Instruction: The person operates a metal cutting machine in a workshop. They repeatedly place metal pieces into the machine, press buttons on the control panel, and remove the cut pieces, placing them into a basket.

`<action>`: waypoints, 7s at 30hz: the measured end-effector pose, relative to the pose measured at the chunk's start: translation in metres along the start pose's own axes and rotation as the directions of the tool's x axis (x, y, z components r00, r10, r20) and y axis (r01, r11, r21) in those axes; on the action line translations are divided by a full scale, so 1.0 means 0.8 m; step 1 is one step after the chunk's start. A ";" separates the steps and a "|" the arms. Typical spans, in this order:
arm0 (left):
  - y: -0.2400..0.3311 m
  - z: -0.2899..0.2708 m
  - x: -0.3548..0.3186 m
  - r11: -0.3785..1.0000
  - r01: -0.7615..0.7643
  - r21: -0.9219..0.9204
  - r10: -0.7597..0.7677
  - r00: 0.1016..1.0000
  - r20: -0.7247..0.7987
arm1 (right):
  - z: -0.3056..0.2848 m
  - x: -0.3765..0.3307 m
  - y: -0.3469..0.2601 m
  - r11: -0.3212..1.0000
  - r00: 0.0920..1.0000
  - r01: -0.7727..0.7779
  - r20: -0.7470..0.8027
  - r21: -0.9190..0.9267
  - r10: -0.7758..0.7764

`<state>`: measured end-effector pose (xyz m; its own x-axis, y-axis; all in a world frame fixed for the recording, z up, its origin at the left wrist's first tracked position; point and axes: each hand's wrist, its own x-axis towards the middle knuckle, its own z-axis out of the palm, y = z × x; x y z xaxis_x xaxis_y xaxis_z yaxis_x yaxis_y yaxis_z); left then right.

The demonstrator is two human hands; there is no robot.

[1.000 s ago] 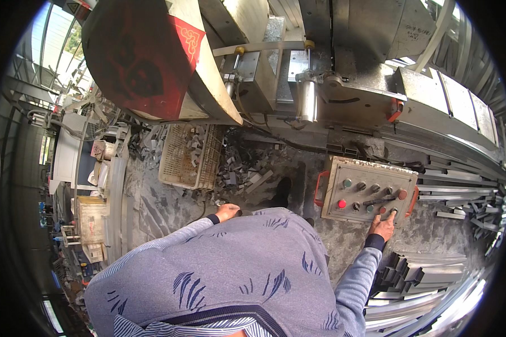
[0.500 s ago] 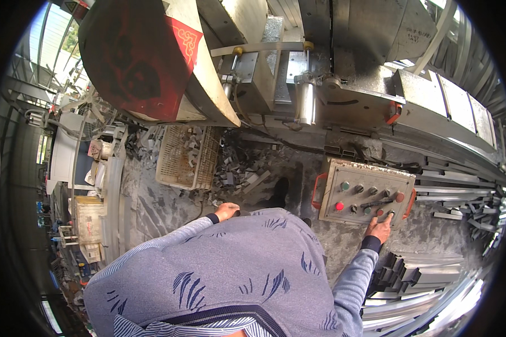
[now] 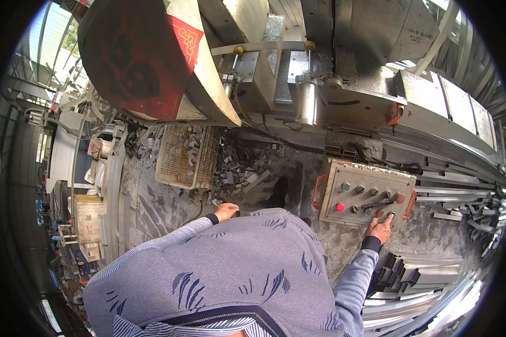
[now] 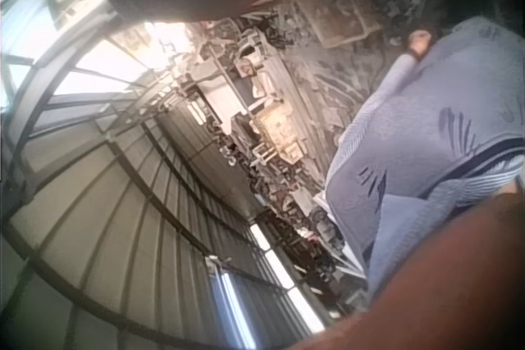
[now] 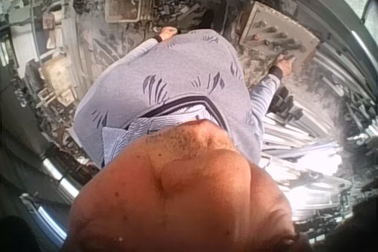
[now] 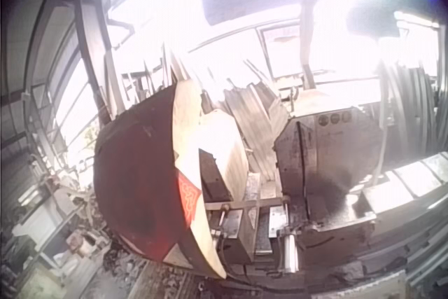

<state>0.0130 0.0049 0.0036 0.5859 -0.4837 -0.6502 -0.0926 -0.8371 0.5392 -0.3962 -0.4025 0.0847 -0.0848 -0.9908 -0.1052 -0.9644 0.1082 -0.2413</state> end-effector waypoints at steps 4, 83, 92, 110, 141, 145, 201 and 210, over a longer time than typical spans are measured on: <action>-0.005 0.002 0.004 1.000 0.009 -0.017 -0.009 1.000 -0.002 | 0.002 0.000 0.002 1.000 1.000 0.010 -0.014 -0.012 -0.010; -0.007 0.010 -0.003 0.999 -0.050 -0.001 0.050 0.998 -0.023 | 0.026 -0.059 -0.071 0.330 0.778 -0.617 0.617 0.715 0.119; 0.093 -0.051 0.009 0.975 -0.178 -0.135 0.141 0.959 -0.245 | 0.024 -0.056 -0.075 0.231 0.658 -0.749 0.736 0.621 0.155; 0.401 -0.426 0.314 0.849 -0.519 0.094 0.459 0.639 -0.617 | 0.029 -0.063 -0.101 0.031 0.610 -0.781 0.751 0.624 0.254; 0.445 -0.443 0.450 0.903 -0.414 0.115 0.409 0.744 -0.528 | 0.054 -0.061 -0.098 0.082 0.650 -0.729 0.650 0.680 0.394; 0.429 -0.450 0.454 0.892 -0.444 0.082 0.404 0.704 -0.584 | 0.054 -0.062 -0.103 0.072 0.642 -0.728 0.641 0.682 0.422; 0.410 -0.456 0.467 0.942 -0.331 -0.061 0.204 0.706 -0.678 | 0.024 -0.061 -0.124 0.079 0.610 -0.767 0.685 0.637 0.399; 0.409 -0.455 0.466 0.950 -0.309 -0.046 0.196 0.704 -0.683 | 0.019 -0.067 -0.140 0.083 0.618 -0.757 0.667 0.648 0.417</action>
<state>0.4945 -0.3563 0.1325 0.9440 -0.3298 0.0135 -0.2321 -0.6342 0.7376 -0.2802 -0.3606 0.1028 -0.2873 -0.5127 -0.8091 0.1462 0.8113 -0.5661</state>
